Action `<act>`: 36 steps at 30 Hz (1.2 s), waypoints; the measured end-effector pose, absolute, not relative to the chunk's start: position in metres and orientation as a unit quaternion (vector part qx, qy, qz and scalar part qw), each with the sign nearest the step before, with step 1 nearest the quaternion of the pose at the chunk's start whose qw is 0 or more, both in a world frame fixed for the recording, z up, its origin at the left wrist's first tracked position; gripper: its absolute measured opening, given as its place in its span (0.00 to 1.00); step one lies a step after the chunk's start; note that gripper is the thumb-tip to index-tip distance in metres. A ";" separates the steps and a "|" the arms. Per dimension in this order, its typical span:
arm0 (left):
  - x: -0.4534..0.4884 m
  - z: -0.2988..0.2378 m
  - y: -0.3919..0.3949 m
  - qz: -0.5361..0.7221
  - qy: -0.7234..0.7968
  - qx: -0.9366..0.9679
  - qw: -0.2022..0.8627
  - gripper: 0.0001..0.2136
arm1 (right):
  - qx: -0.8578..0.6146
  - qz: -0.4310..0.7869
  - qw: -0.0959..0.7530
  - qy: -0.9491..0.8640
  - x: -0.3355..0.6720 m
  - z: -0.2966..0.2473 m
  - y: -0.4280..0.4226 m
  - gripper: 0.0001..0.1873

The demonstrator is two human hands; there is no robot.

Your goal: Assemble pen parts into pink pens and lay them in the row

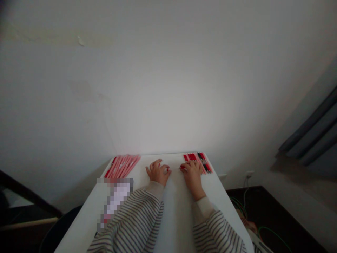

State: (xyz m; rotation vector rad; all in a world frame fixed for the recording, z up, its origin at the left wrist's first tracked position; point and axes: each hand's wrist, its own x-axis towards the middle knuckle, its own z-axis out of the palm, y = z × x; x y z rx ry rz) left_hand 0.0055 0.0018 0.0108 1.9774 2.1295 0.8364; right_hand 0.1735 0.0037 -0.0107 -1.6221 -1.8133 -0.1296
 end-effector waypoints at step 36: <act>0.017 0.008 0.011 0.267 0.681 0.681 0.015 0.03 | -0.650 -0.084 0.307 -0.690 0.172 -0.011 0.001 0.11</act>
